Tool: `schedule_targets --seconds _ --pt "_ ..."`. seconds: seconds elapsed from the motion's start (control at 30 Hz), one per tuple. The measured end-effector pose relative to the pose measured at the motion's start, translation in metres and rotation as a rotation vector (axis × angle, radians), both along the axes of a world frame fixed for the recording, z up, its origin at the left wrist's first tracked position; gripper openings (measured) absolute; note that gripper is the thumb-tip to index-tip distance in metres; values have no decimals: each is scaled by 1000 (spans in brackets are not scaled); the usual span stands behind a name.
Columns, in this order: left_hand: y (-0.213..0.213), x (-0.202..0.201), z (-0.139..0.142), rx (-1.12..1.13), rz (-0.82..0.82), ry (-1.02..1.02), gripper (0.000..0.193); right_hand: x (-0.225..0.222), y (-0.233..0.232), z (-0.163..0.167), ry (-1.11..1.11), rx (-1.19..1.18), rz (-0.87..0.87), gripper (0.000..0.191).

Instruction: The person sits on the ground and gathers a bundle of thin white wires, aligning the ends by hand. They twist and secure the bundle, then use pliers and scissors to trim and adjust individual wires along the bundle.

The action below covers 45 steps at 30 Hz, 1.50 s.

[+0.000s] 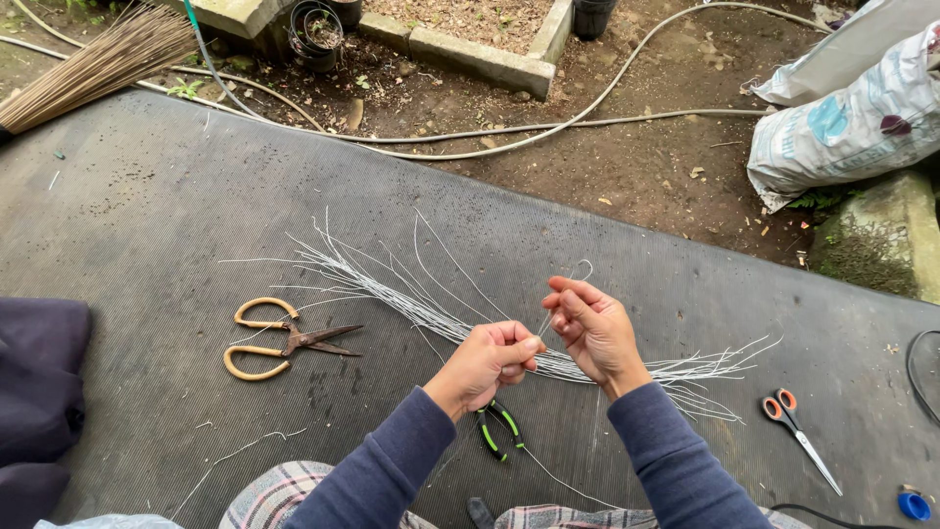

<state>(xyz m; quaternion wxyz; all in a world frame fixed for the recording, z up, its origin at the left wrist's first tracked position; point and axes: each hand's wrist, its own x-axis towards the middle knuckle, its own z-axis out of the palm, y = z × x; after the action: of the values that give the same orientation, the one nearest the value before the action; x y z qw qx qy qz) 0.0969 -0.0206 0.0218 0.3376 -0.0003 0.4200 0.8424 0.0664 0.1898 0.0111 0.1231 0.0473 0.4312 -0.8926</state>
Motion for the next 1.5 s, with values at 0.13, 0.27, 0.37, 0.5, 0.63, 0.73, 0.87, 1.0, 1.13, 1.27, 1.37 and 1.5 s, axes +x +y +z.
schedule_targets --seconds 0.13,0.27,0.37,0.5,0.63,0.73,0.87,1.0,1.13,1.27,1.37,1.5 --pt "-1 -1 5 32 72 -28 15 4 -11 2 32 87 127 24" --pt "-3 1 10 19 49 -38 13 7 -13 -2 31 42 153 16" --pt "-2 2 10 30 29 -25 13 7 -11 -8 15 45 141 13" --pt "-3 -1 6 36 6 -18 14 6 -9 -15 -2 33 125 11" --pt "-3 -1 2 47 -58 -29 12 2 -1 -16 -21 -97 125 10" --pt "0 0 0 33 -104 -32 13 -3 10 -13 29 -182 109 11" --pt "0 3 0 1 -125 -4 13 -6 20 -12 51 -159 76 13" --pt "0 3 0 -19 -128 34 14 -7 21 -14 65 -118 63 15" --pt "-1 3 -1 -23 -134 40 14 -8 20 -13 47 -99 34 19" --pt "-1 1 0 -29 -139 62 14 -10 21 -7 40 -96 13 19" --pt "0 1 1 -45 -139 61 14 -9 23 -4 45 -107 6 20" --pt "1 1 1 -56 -141 63 14 -10 23 -1 33 -109 -20 19"
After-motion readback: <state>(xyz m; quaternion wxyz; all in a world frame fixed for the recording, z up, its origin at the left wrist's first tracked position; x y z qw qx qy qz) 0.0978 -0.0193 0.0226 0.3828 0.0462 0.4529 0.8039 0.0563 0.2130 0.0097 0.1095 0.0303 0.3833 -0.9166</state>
